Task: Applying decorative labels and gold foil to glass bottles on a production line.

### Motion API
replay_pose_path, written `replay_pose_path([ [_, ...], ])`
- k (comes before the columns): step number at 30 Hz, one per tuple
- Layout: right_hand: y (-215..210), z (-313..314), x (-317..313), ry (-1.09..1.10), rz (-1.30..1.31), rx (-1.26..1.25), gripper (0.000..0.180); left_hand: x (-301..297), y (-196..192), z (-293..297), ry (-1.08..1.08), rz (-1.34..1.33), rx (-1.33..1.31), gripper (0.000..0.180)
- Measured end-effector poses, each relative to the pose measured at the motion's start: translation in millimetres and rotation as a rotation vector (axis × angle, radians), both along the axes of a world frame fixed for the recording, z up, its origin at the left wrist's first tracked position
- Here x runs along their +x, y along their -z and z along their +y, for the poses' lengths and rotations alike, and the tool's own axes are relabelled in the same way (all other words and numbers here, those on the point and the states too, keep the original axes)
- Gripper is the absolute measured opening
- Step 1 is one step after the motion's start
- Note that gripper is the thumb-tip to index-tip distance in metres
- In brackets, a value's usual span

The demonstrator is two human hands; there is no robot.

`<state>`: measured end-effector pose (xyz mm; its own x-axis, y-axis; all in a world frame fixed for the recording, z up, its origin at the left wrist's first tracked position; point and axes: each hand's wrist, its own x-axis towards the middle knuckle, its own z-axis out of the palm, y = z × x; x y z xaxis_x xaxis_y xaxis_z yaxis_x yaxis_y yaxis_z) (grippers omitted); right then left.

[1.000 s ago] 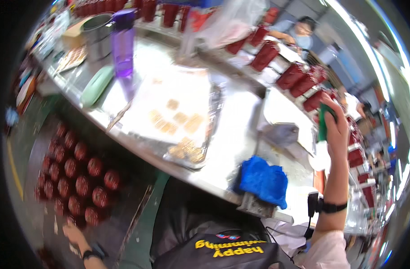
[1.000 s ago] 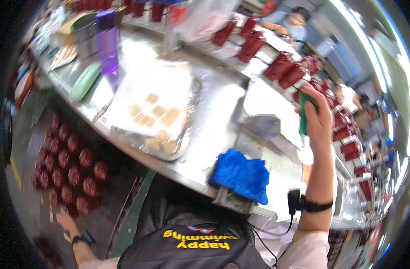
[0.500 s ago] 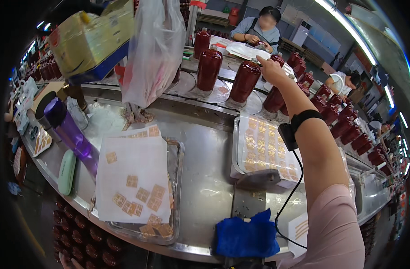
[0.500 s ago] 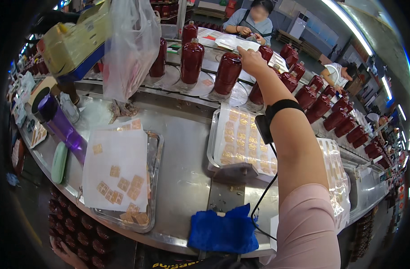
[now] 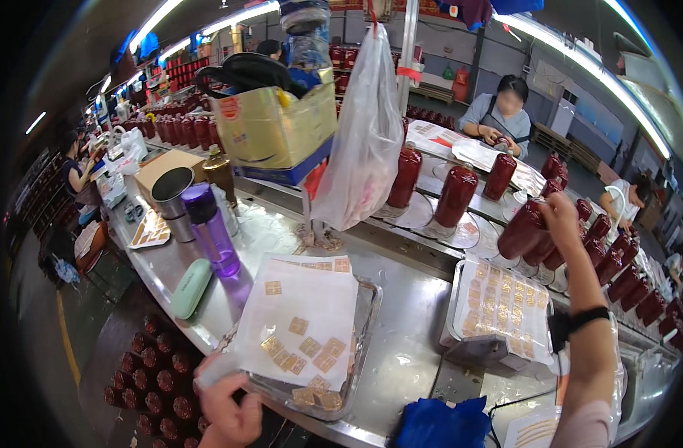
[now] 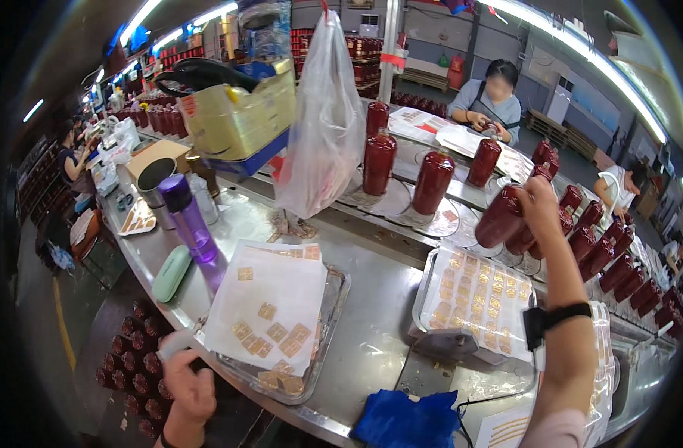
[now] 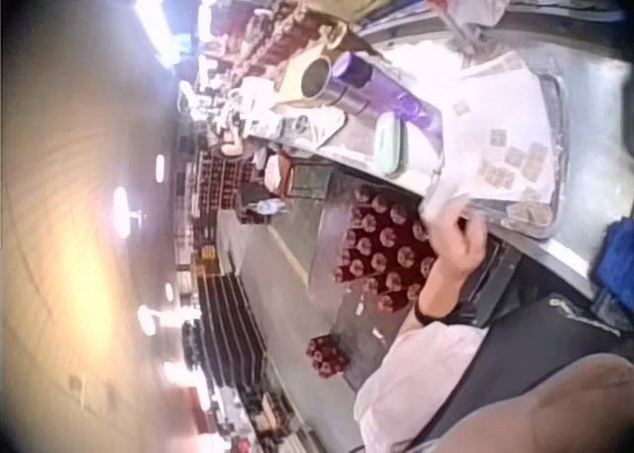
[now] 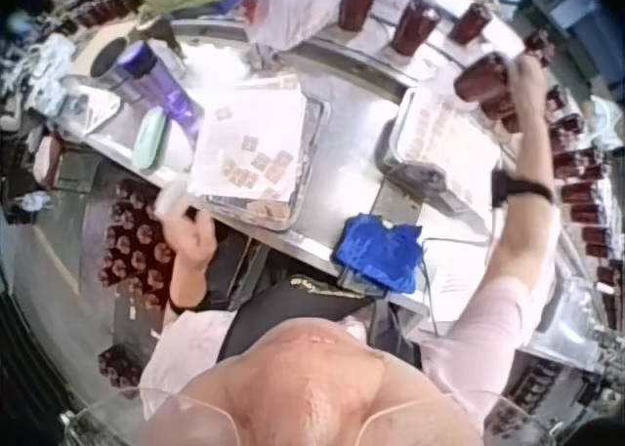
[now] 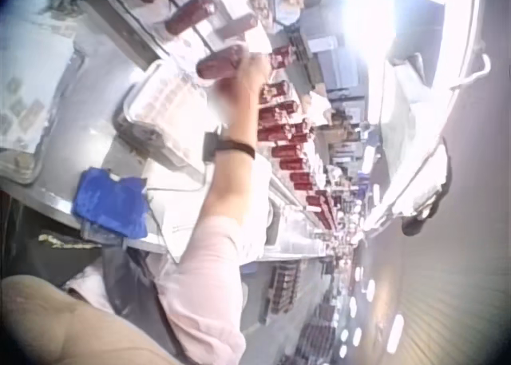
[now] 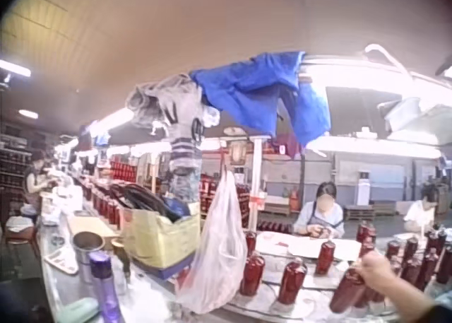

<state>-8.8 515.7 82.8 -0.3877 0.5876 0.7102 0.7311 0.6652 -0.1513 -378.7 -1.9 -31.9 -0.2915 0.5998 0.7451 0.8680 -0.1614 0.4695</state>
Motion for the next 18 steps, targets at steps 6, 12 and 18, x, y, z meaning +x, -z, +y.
replay_pose_path([
  [6,-88.9,-187.1,44.4,-0.227,0.001,-0.204,0.018,58.7,-32.7,86.7,0.567,-0.198,-0.216,0.057],
  [12,-20.9,-275.9,23.1,-0.624,0.259,-0.643,0.012,155.0,-37.6,154.5,1.320,-0.876,-0.472,0.096],
  [18,85.5,-298.2,0.2,-0.349,0.554,-1.038,0.030,187.1,-1.5,146.3,1.189,-1.494,-0.723,0.054],
])
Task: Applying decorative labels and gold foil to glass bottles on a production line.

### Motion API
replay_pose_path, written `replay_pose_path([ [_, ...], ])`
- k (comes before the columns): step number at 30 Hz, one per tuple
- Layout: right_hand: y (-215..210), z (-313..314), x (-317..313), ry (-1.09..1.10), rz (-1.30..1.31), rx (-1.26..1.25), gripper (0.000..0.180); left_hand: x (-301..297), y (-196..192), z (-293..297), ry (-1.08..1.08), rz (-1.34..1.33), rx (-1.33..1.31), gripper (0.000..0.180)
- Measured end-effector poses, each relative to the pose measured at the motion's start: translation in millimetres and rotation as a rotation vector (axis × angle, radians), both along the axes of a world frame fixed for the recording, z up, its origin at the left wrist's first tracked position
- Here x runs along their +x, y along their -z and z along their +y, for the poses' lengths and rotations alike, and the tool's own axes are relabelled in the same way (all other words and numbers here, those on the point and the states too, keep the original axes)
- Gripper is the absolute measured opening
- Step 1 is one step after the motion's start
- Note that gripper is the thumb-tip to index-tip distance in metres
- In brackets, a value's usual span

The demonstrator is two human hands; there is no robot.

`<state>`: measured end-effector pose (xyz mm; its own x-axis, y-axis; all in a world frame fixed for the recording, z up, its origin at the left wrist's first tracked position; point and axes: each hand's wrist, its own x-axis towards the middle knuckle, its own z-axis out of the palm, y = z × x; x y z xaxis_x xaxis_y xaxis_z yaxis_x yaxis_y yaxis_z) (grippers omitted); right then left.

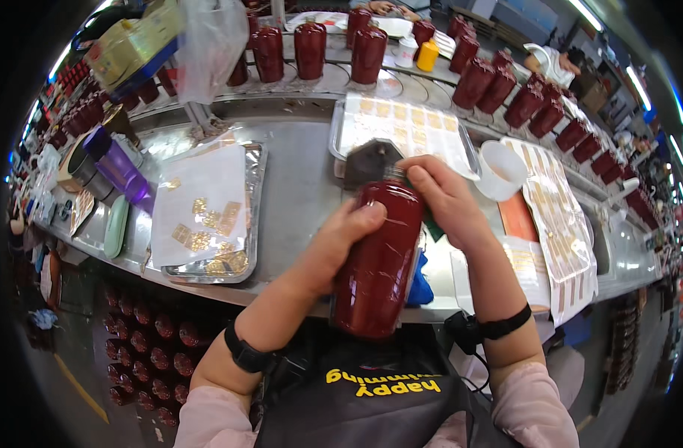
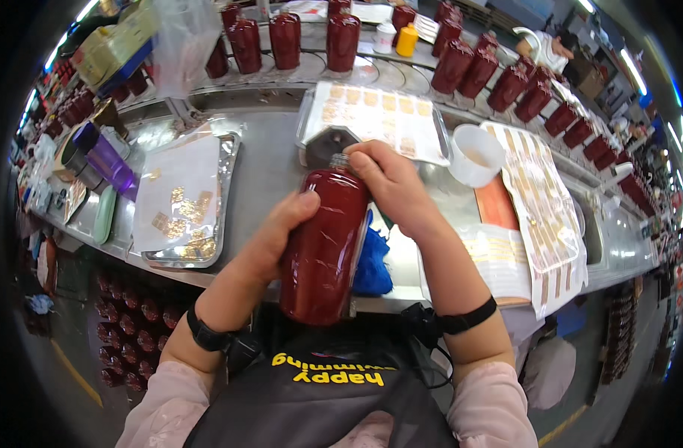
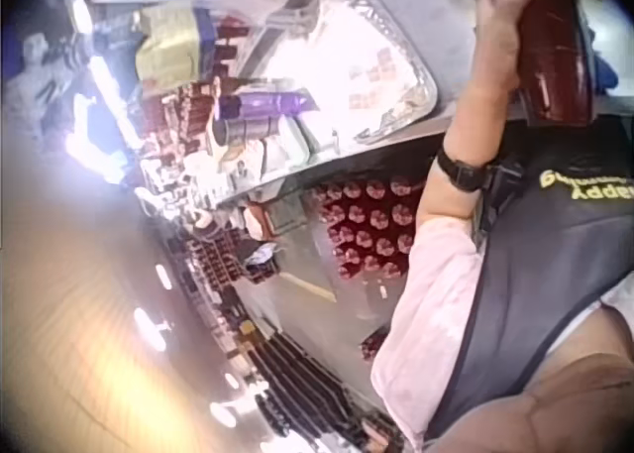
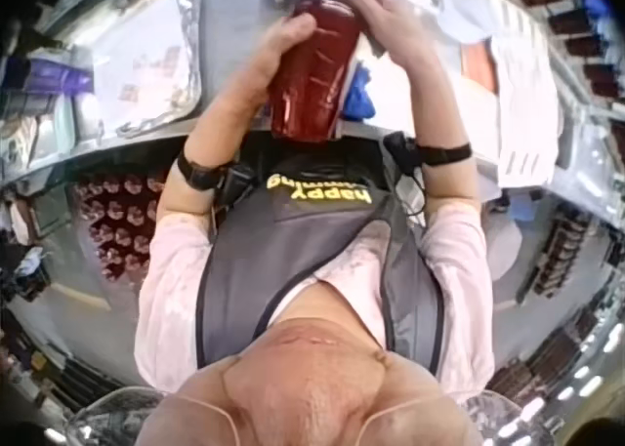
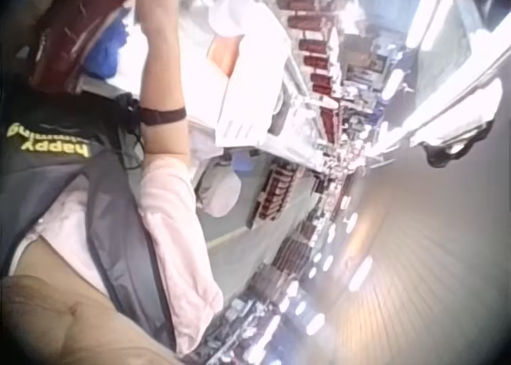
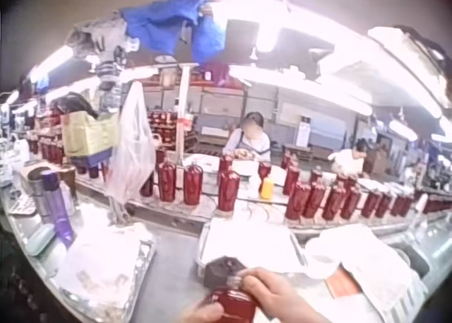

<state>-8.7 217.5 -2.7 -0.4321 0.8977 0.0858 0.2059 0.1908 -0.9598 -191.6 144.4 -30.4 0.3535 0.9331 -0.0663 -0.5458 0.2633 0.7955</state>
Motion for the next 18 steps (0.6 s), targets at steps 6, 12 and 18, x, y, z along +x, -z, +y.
replay_pose_path([
  [6,37.8,1.9,15.5,-0.054,0.073,-0.075,0.038,9.6,6.3,12.2,-0.023,0.027,-0.091,0.050],
  [12,30.8,6.1,19.7,0.004,0.072,0.009,0.039,11.5,7.8,30.8,-0.061,-0.024,-0.081,0.048],
  [18,14.6,90.5,86.6,0.119,-0.612,0.464,0.032,5.3,20.4,42.1,-0.031,0.058,-0.027,0.049],
])
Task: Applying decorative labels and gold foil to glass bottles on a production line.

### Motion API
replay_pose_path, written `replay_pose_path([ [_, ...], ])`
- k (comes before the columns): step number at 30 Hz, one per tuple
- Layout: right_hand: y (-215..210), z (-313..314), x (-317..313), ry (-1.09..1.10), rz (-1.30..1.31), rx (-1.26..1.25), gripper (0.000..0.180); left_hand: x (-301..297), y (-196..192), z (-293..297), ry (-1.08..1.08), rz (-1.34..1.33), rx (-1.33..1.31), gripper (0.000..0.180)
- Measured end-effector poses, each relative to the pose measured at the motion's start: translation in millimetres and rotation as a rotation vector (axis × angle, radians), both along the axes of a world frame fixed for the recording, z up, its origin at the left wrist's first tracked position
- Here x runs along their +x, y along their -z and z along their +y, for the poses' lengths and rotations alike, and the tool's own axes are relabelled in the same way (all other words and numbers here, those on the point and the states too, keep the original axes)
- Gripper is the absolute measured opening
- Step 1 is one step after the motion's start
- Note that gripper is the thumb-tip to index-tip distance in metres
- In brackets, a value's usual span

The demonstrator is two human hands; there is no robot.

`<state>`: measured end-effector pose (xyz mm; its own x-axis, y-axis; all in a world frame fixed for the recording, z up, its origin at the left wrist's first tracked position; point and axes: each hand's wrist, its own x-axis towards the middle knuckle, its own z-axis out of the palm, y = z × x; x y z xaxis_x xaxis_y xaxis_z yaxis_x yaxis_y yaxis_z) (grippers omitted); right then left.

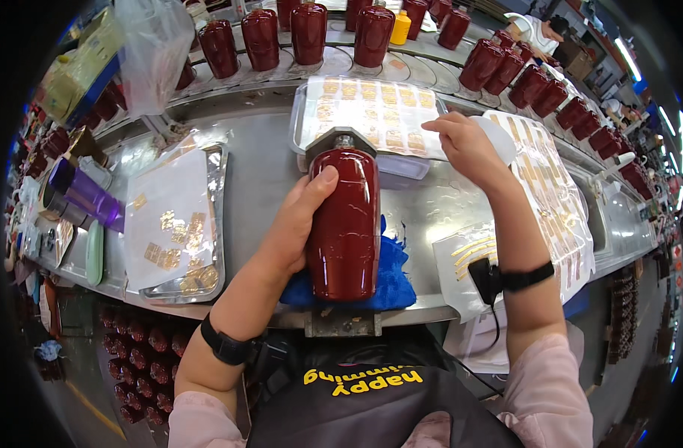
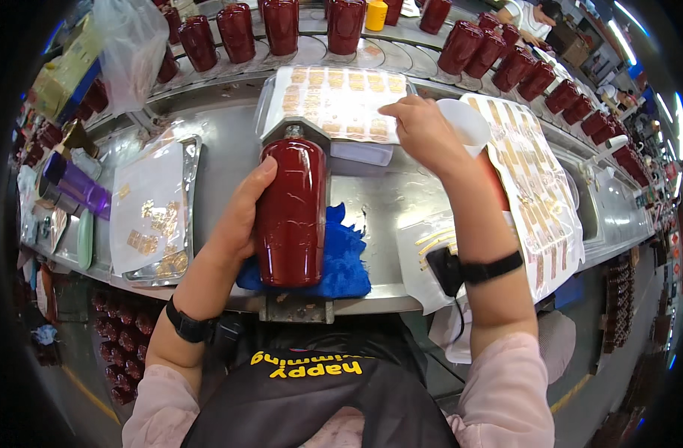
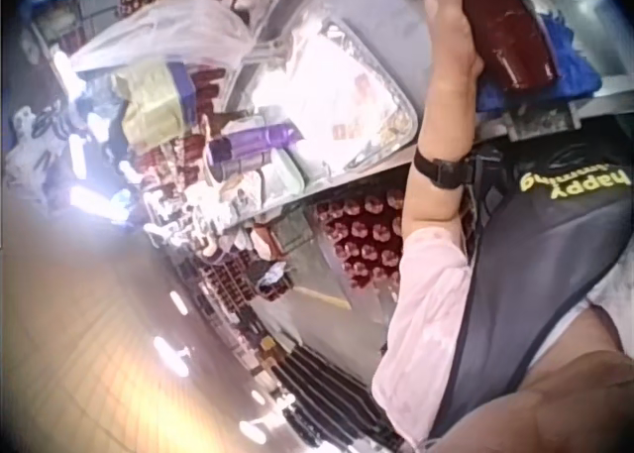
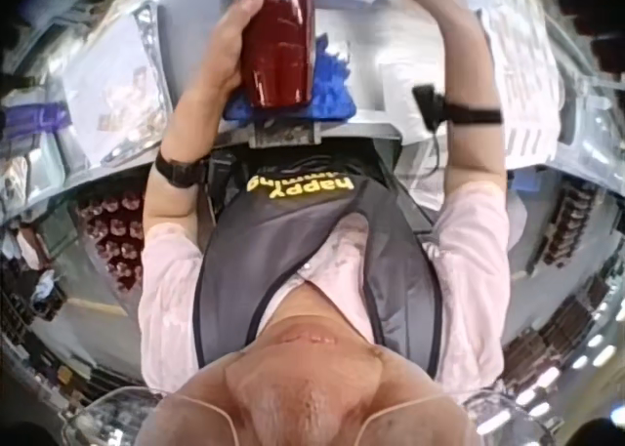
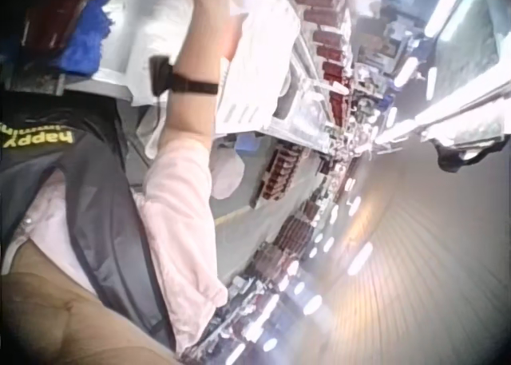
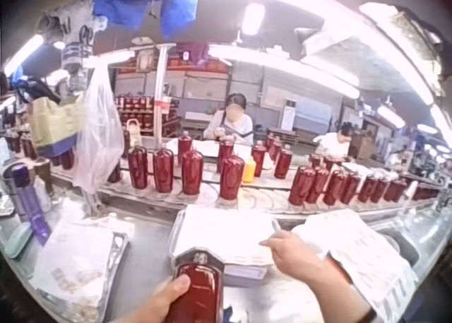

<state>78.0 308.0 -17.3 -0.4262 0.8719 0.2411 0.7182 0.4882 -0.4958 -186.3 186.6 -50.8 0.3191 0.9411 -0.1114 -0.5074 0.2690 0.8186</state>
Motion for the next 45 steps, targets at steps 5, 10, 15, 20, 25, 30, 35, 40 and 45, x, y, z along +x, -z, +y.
replay_pose_path([
  [5,23.4,28.5,2.3,0.000,-0.675,0.067,0.046,2.8,-8.4,-0.6,-0.016,-0.004,0.001,0.054],
  [10,21.6,48.8,0.7,0.170,-0.932,0.170,0.022,0.3,0.9,1.3,-0.036,0.035,0.010,0.050],
  [15,23.1,68.6,9.0,0.240,-0.953,0.178,0.021,0.0,1.3,0.1,-0.053,0.028,-0.004,0.054],
  [20,26.8,86.6,15.2,0.443,-0.730,0.196,0.029,2.1,3.5,1.1,-0.055,0.047,0.005,0.053],
  [25,13.8,101.6,0.9,0.523,-0.817,-0.153,0.051,0.0,7.3,2.1,-0.057,0.039,0.011,0.054],
  [30,26.6,105.0,16.6,0.506,-0.740,-0.046,0.041,2.2,3.5,2.7,-0.080,0.050,0.000,0.054],
  [35,29.0,100.5,15.5,0.400,-0.581,0.286,0.026,-1.8,5.2,3.4,-0.052,0.035,0.018,0.055],
  [40,18.5,127.7,0.7,0.338,-0.644,0.081,0.033,1.2,3.5,2.2,-0.066,0.041,0.009,0.056],
  [45,13.9,102.9,-3.0,0.578,-0.827,-0.284,0.039,1.3,8.2,5.9,-0.053,0.026,-0.008,0.057],
])
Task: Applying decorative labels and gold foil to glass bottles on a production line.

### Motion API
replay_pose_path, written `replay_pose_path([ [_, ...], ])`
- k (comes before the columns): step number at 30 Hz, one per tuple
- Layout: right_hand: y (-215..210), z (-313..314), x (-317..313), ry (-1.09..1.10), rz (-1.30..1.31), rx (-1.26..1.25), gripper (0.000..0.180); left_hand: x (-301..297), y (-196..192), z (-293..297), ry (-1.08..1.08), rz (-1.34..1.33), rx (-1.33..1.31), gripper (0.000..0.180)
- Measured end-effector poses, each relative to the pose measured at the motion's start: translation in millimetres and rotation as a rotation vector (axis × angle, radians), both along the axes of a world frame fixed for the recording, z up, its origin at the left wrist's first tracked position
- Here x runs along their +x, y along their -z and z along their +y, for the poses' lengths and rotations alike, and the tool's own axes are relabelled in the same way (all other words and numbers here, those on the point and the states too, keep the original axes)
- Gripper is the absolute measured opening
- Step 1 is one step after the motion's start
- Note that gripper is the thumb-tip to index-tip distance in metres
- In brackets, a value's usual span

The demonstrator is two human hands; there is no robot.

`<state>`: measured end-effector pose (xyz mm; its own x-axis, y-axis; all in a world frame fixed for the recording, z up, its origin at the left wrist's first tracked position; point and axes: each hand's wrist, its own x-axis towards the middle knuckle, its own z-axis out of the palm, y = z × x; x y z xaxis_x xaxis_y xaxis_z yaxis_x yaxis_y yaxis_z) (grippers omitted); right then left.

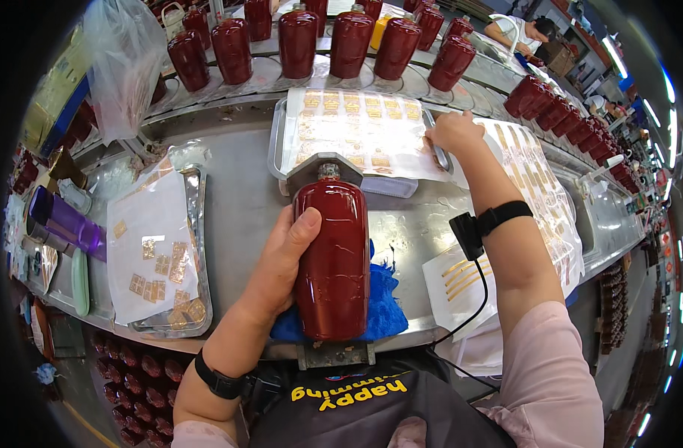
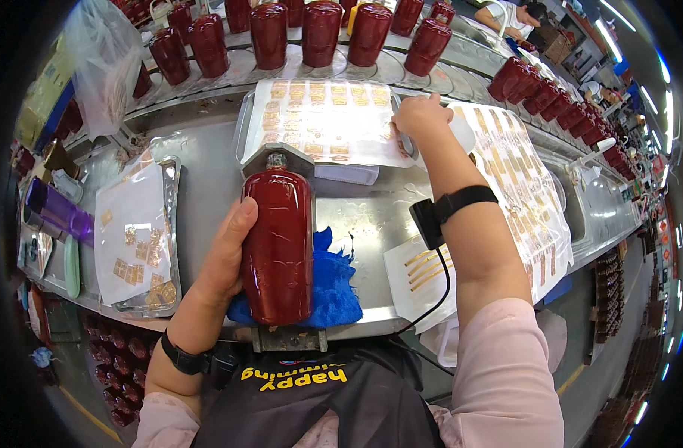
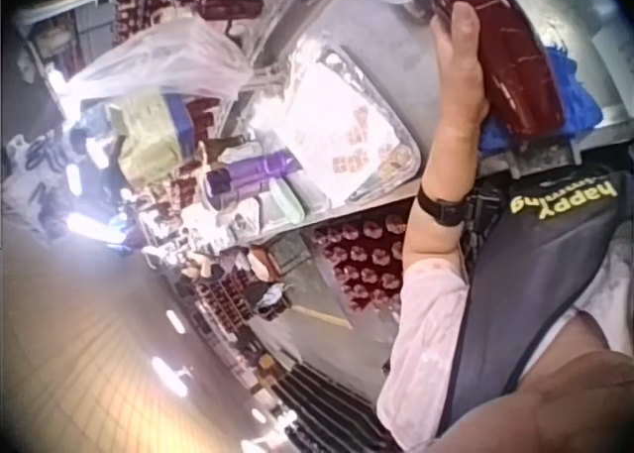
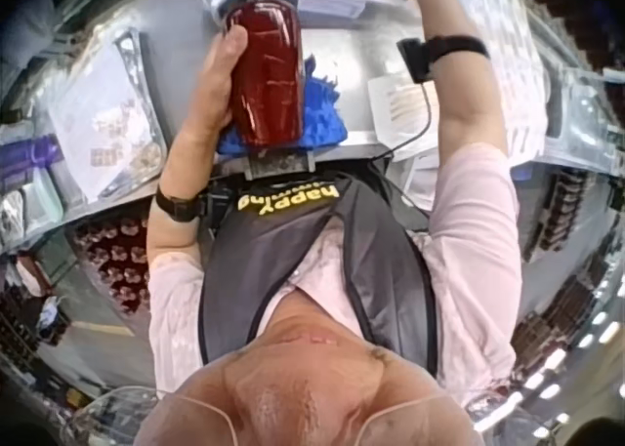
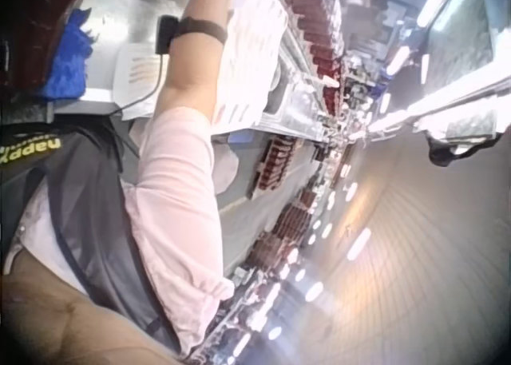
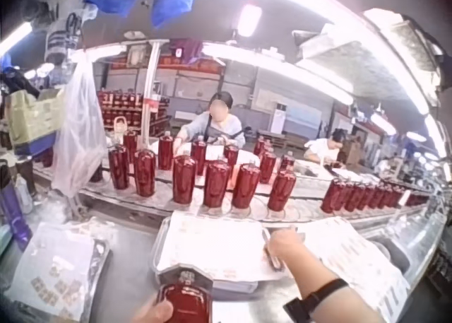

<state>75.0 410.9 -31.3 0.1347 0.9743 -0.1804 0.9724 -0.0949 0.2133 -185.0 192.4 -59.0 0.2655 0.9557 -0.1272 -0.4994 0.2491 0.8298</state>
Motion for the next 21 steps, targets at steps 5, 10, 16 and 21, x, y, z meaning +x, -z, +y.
replay_pose_path([
  [5,10.4,3.0,8.5,-0.214,-0.045,0.252,0.029,-2.2,-7.3,-2.2,-0.038,-0.019,-0.010,0.057],
  [10,1.0,10.0,-10.0,-0.584,0.288,0.514,0.022,-1.9,-4.5,1.5,-0.003,-0.011,0.050,0.057],
  [16,50.6,34.6,-66.7,-0.617,0.349,0.392,0.025,-5.8,-1.6,-0.3,0.014,-0.055,0.018,0.058],
  [21,29.7,3.2,-52.7,-0.722,0.465,0.501,0.018,-3.6,6.4,0.0,0.034,-0.006,0.037,0.065],
])
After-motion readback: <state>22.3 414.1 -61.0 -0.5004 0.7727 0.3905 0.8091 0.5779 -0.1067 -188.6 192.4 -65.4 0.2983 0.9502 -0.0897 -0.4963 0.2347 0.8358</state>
